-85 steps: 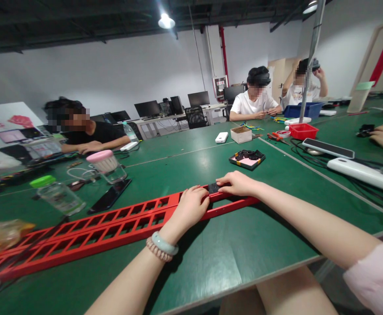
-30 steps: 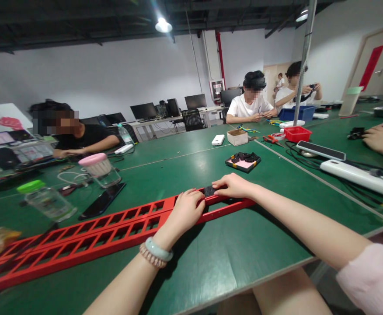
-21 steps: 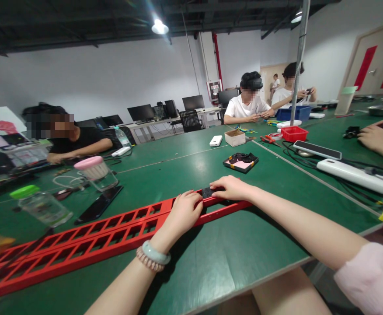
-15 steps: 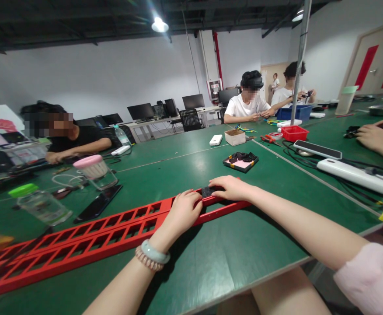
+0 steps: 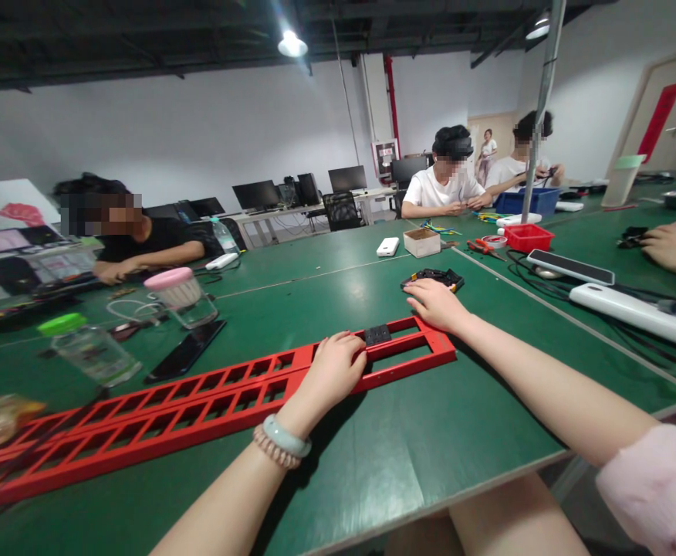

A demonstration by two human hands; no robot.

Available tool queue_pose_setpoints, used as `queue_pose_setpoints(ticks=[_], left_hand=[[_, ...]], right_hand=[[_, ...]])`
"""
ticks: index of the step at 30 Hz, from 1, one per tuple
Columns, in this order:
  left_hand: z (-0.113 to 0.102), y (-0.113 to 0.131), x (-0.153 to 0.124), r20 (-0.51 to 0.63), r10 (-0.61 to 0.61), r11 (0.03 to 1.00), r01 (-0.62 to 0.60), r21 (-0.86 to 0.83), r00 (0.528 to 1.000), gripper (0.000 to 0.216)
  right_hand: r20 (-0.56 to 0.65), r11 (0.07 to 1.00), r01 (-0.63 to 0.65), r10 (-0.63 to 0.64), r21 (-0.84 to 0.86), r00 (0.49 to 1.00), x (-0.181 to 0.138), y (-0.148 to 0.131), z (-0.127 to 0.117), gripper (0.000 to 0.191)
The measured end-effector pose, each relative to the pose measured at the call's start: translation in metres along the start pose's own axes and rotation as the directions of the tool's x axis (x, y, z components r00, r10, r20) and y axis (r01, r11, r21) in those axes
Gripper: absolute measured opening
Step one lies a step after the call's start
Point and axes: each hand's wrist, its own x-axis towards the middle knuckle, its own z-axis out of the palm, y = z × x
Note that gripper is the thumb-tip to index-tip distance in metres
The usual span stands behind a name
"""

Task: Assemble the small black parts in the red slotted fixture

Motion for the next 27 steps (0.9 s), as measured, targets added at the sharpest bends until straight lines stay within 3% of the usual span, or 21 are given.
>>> queue_pose_setpoints(ticks=[4, 8, 17, 27], left_hand=[[-0.001, 0.001, -0.002, -0.002, -0.001, 1.000, 0.001, -0.014, 1.000, 0.023], [-0.001, 0.001, -0.004, -0.005, -0.032, 0.998, 0.032, -0.052, 0.999, 0.021], [0.001, 0.000, -0.005, 0.001, -0.045, 0.998, 0.045, -0.048, 0.999, 0.021], [0.000, 0.003, -0.005, 0.007, -0.029, 0.999, 0.029, -0.029, 1.000, 0.022]], right_hand=[[-0.024, 0.984, -0.089, 0.086, -0.157, 0.996, 0.000, 0.025, 0.004, 0.036], [-0.009, 0.972, -0.115, 0.115, -0.204, 0.993, 0.004, 0.035, 0.013, 0.041], [0.187, 0.962, -0.138, 0.185, -0.237, 0.965, 0.008, 0.040, 0.034, 0.055], [0.192, 0.956, -0.164, 0.213, -0.244, 0.958, 0.009, 0.036, 0.031, 0.052]])
